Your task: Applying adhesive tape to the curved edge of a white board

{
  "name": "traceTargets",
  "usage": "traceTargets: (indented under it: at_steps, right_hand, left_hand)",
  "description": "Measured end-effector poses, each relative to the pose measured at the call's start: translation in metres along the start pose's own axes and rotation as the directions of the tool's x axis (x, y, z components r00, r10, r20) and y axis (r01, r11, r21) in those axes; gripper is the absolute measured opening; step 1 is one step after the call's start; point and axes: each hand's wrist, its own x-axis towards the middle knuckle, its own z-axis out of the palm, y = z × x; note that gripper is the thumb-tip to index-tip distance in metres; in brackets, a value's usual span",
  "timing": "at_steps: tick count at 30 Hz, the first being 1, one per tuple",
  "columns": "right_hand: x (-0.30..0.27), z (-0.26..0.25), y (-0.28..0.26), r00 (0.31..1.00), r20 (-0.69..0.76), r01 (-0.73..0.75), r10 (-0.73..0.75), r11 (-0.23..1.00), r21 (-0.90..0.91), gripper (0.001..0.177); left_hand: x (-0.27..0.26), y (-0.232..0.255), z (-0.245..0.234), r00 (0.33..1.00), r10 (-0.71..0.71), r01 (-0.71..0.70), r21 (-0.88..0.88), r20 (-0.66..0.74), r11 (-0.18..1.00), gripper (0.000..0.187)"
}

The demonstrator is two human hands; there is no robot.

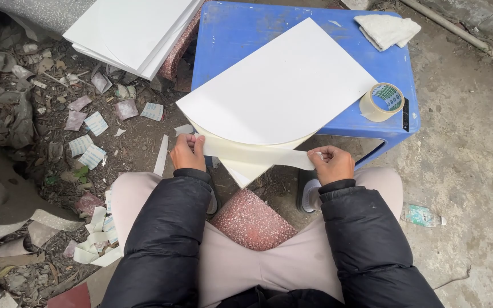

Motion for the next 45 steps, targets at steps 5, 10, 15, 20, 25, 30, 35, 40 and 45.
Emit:
traceTargets:
  at_steps: [5,10,15,20,25,30,35,40,45]
  right_hand:
    - [0.004,0.003,0.002,1.000,-0.005,0.003,-0.003,1.000,-0.031,0.020]
    - [0.000,0.005,0.006,1.000,0.006,0.005,-0.005,0.999,-0.038,0.020]
    - [0.001,0.011,0.017,1.000,0.005,0.010,-0.010,0.998,-0.058,0.019]
    - [0.004,0.019,0.030,1.000,0.014,-0.011,0.012,0.995,-0.100,0.019]
    - [0.003,0.023,0.034,1.000,0.025,0.004,-0.001,0.994,-0.110,0.020]
    - [0.002,0.025,0.034,0.999,0.037,-0.006,0.010,0.995,-0.098,0.019]
    - [0.004,0.027,0.034,0.999,0.044,-0.013,0.019,0.990,-0.138,0.020]
    - [0.004,0.023,0.036,0.998,0.046,-0.028,0.034,0.991,-0.134,0.021]
    - [0.004,0.025,0.033,0.997,0.071,-0.028,0.038,0.991,-0.134,0.023]
  left_hand:
    - [0.000,-0.004,0.005,1.000,0.012,-0.012,-0.004,-0.002,1.000,0.030]
    - [0.000,-0.009,0.006,1.000,0.001,-0.001,0.002,-0.005,1.000,0.030]
    - [-0.001,-0.015,0.015,1.000,-0.015,0.015,0.006,-0.015,1.000,0.029]
    - [0.000,-0.030,0.028,0.998,-0.061,0.061,-0.001,-0.034,0.998,0.027]
    - [0.003,-0.050,0.058,0.992,-0.113,0.113,0.001,-0.054,0.994,0.029]
    - [-0.004,-0.041,0.080,0.977,-0.205,0.199,-0.092,-0.061,0.976,0.027]
    - [-0.016,-0.016,0.078,0.953,-0.300,0.265,-0.347,-0.049,0.899,0.041]
    - [-0.049,-0.005,0.072,0.892,0.337,-0.322,0.100,-0.301,0.941,0.042]
    - [-0.098,0.024,0.039,0.704,0.710,-0.684,0.276,0.007,0.675,0.040]
